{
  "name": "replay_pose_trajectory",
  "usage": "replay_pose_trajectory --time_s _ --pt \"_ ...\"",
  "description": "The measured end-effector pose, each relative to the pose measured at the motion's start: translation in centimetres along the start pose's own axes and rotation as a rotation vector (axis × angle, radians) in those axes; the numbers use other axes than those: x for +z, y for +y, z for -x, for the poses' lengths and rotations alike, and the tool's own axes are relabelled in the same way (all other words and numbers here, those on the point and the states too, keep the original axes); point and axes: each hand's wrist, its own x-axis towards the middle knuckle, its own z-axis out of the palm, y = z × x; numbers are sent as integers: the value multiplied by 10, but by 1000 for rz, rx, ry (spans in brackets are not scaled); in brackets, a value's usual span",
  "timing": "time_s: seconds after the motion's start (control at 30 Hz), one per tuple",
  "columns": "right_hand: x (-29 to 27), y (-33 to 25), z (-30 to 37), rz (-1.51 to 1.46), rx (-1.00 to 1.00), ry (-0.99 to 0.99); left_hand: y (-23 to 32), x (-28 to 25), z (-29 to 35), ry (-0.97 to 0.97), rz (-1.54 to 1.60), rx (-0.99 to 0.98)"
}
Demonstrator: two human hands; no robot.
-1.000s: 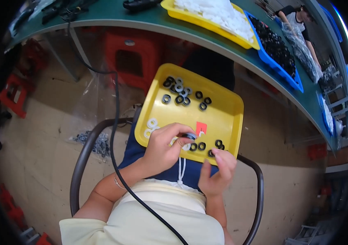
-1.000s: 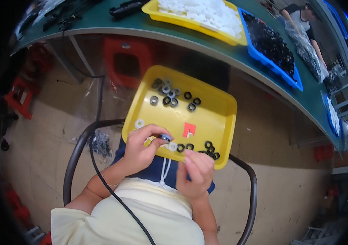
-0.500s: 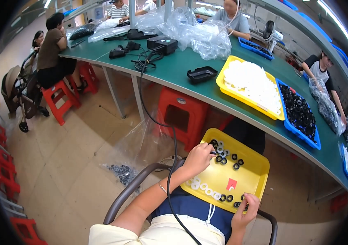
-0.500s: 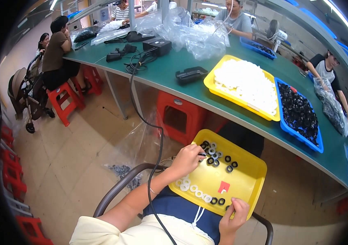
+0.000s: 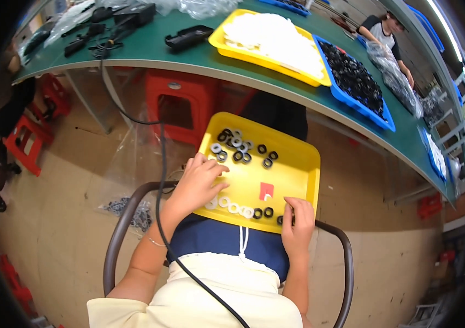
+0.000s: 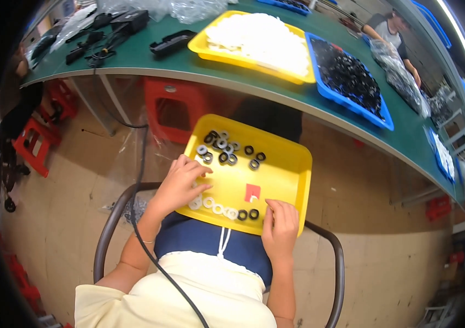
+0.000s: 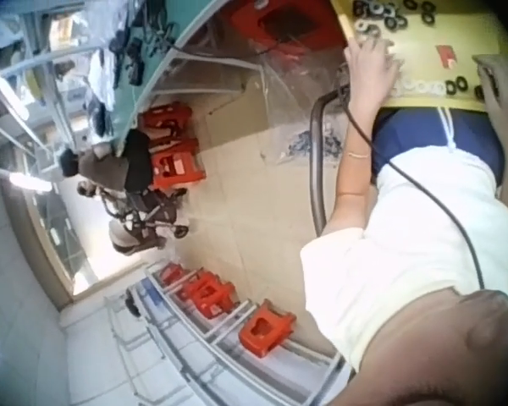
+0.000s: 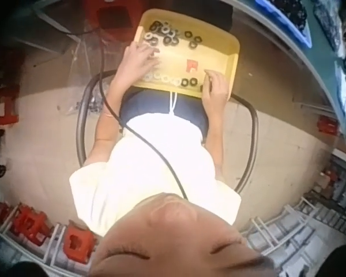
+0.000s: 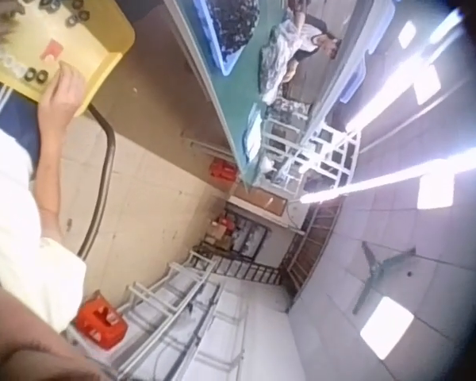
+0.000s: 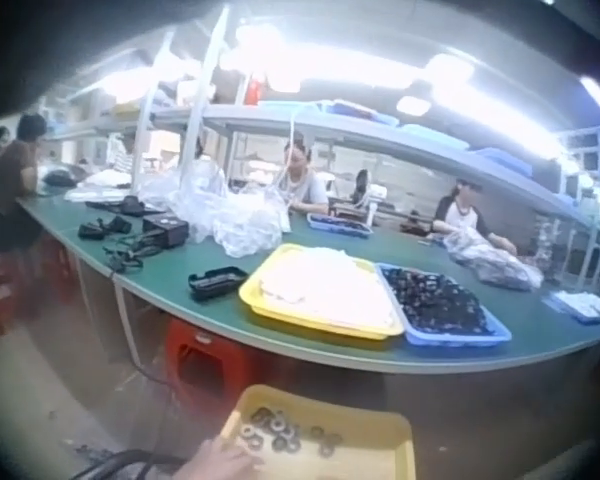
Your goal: The person assembles small white and black plastic components by hand on a tray.
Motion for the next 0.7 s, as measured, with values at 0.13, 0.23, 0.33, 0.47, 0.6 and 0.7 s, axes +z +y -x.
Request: replay_pose_trajectory --time_s 0.13,0.23,0.33,0.47,0.6,0.7 --pt "0 5 5 67 62 -78 12 7 10 -249 -171 137" --pt "-3 7 7 90 120 -173 20 3 16 -158 -406 107" --pt "0 15 10 105 133 -208 15 -7 21 -180 -407 91" --pt "6 10 9 82 101 -344 7 -8 22 -193 -351 143" --pt "12 9 6 70 124 -346 4 -8 20 -192 -310 147" --pt "14 10 8 71 131 -337 5 -9 15 -163 -208 151"
